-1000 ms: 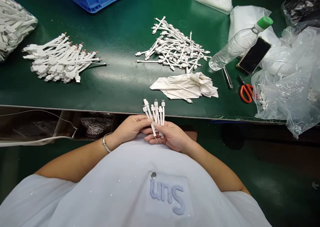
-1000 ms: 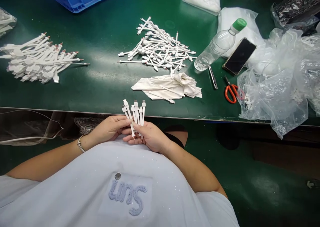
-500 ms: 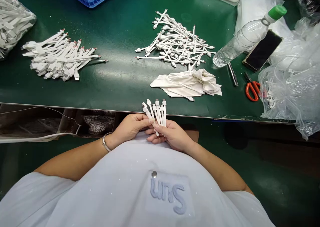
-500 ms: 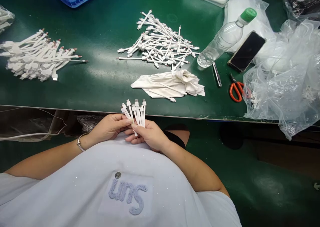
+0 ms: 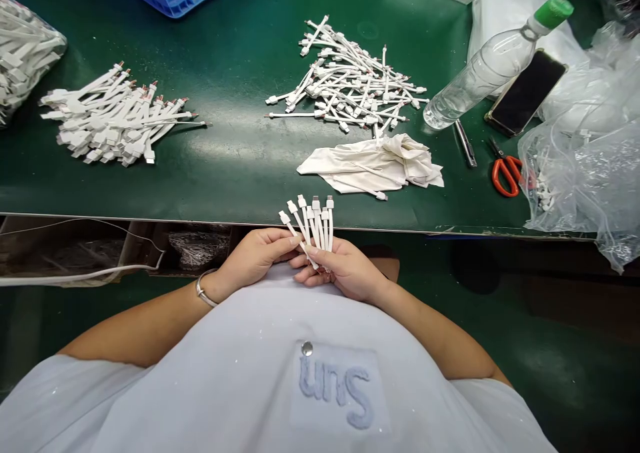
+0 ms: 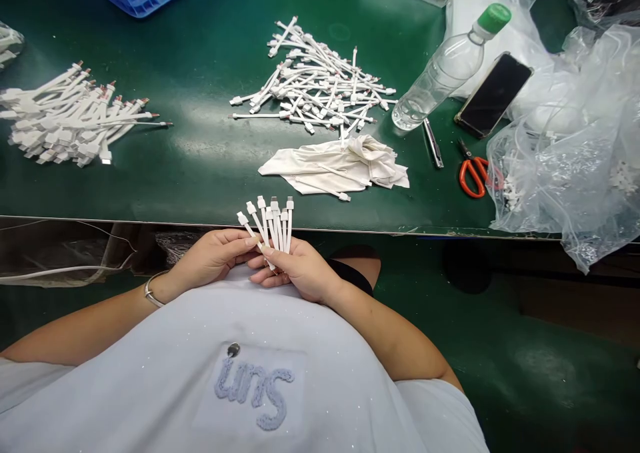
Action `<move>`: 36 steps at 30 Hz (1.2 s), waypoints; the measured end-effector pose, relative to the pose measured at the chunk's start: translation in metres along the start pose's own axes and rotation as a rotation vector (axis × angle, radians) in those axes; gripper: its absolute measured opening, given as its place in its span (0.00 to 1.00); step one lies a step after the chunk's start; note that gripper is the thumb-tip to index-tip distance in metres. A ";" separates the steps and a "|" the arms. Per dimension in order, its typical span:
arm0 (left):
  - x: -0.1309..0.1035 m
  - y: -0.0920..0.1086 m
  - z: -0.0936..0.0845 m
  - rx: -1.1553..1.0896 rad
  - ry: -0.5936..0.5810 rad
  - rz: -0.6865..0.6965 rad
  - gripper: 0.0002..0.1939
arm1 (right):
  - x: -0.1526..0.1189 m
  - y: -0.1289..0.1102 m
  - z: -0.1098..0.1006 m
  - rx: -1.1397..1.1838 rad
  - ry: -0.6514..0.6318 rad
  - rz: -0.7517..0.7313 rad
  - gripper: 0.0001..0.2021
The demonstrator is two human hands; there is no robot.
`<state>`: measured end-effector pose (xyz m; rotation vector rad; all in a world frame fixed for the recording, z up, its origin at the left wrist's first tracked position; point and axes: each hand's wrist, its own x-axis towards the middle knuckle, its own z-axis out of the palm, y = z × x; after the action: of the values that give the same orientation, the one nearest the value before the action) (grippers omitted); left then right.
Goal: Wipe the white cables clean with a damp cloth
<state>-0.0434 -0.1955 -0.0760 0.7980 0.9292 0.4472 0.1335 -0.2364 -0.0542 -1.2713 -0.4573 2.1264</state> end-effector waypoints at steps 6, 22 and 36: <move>-0.024 0.031 0.001 0.607 -0.057 0.053 0.22 | 0.001 0.001 -0.001 0.018 -0.022 -0.007 0.11; 0.007 0.068 0.005 1.320 0.314 0.552 0.07 | 0.008 0.003 0.001 -0.028 -0.002 -0.077 0.19; 0.005 0.095 -0.005 0.802 0.411 0.586 0.10 | 0.006 0.000 -0.001 0.002 0.005 -0.063 0.18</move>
<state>-0.0455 -0.1296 -0.0068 1.7783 1.2727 0.7801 0.1322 -0.2324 -0.0581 -1.2450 -0.4868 2.0706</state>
